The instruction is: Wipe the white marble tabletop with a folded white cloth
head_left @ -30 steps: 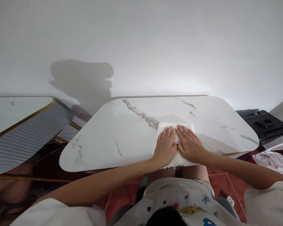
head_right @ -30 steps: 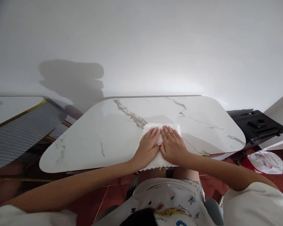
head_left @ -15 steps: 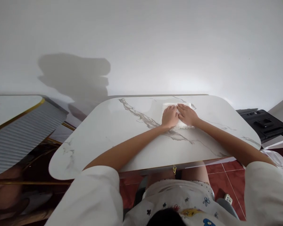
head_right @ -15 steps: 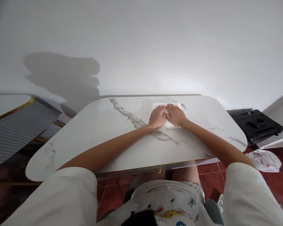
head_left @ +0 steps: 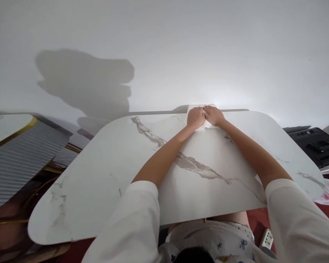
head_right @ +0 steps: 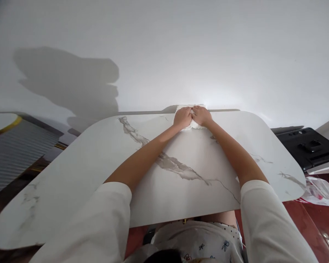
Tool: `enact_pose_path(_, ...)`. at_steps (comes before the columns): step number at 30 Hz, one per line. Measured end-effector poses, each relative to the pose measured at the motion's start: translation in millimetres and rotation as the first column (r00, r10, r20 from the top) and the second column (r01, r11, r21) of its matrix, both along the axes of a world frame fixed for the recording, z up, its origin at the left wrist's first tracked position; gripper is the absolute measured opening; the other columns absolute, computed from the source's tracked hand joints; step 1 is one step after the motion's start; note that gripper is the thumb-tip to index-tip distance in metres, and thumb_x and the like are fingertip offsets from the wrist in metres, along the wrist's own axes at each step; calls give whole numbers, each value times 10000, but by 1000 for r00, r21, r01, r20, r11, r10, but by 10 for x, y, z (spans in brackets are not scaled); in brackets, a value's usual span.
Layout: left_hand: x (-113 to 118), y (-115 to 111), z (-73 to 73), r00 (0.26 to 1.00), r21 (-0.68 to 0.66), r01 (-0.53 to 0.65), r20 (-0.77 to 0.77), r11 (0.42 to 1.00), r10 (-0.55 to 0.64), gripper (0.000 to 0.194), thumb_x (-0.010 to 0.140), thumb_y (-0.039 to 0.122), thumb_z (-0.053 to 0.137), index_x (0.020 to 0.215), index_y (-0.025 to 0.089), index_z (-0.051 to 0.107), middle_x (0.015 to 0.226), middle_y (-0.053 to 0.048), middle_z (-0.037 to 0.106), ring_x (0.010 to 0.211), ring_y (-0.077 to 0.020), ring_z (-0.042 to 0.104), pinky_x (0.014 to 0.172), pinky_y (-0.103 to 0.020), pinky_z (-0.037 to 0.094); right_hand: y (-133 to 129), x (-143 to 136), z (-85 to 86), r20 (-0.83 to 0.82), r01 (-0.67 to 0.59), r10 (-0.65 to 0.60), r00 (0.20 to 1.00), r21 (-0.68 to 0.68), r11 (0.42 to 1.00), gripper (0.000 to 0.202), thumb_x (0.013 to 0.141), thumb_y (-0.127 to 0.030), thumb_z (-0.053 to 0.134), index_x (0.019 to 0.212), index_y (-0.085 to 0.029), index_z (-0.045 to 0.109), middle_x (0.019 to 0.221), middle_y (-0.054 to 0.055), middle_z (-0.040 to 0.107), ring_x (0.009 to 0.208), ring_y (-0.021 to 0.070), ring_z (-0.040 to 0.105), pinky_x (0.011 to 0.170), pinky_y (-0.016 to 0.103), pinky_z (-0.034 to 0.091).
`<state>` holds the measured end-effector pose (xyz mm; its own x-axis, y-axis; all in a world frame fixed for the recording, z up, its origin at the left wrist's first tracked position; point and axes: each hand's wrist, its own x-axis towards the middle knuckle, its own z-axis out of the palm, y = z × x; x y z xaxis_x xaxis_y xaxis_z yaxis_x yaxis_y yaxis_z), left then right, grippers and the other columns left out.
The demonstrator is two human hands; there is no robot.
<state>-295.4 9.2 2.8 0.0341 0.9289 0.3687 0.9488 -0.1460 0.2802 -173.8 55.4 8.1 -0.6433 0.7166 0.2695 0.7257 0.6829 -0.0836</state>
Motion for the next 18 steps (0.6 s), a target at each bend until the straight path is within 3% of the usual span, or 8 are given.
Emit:
enact_pose_path(9, -33, 103, -9, 1000, -4, -13, -12, 1000, 13, 358, 884, 121, 311, 1100, 141, 596, 1134, -134, 642, 1103, -259, 549, 964, -375, 372, 78, -32, -28, -27, 3, -2, 1000, 26, 1000, 414, 917, -187, 309, 1239, -117, 561, 1333, 115, 560, 1228, 240, 481, 1028, 362, 336)
enact_pose_path(18, 14, -230, -58, 995, 25, 55, -90, 998, -52, 410, 890, 130, 314, 1245, 120, 519, 1302, -133, 559, 1222, -259, 472, 1037, -402, 348, -323, 51, -85, 13, 35, -36, 999, 50, 998, 511, 942, -227, 284, 1382, 2, 410, 1463, 191, 402, 1353, 266, 345, 1100, 386, 235)
